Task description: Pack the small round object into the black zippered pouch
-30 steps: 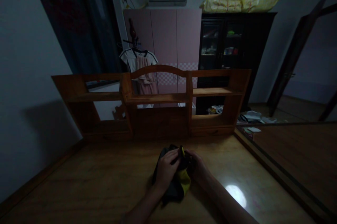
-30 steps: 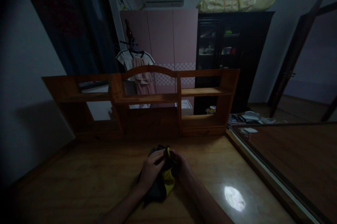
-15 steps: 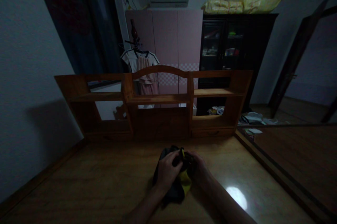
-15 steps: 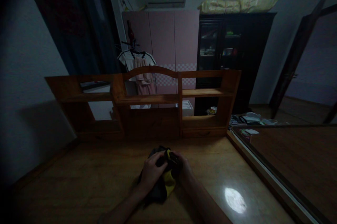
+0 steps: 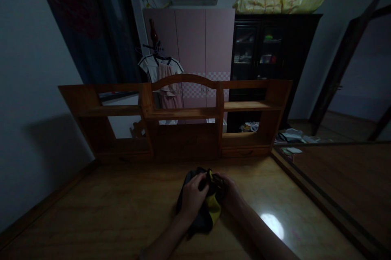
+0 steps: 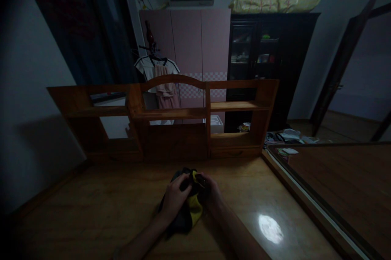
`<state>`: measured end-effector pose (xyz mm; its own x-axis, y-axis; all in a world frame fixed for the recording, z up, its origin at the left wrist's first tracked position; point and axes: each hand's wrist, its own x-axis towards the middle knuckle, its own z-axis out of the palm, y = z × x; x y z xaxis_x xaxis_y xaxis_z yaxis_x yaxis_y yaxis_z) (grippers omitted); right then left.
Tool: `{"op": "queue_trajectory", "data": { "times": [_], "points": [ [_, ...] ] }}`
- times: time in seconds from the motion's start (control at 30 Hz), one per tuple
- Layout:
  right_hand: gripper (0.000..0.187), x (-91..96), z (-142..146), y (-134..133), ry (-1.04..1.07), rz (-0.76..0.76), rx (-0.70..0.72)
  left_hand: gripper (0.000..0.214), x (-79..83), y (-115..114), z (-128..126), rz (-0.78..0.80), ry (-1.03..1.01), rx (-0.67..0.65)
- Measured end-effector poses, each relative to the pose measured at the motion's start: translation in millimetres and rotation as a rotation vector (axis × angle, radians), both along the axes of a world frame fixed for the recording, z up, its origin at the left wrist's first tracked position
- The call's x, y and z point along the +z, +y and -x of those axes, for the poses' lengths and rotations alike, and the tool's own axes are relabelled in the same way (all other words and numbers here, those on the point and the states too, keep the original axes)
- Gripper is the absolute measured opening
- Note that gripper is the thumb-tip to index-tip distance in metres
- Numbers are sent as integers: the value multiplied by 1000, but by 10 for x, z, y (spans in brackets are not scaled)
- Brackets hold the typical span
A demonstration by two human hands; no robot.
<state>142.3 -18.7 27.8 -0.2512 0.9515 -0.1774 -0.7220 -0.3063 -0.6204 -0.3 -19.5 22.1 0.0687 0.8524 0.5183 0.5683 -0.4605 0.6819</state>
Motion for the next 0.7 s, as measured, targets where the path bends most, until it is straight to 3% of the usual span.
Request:
{"op": "queue_trajectory", "data": {
  "times": [0.23,0.5,0.7],
  "points": [
    [14,-23,2,12,11,-5,-1,26,-57,42,12,12,34,12],
    [19,-27,31,18,29,-28,64,29,-37,21,1,-10,53,45],
    [17,-86,24,51,36,-39,34,29,-14,15,1,-10,43,20]
  ]
}}
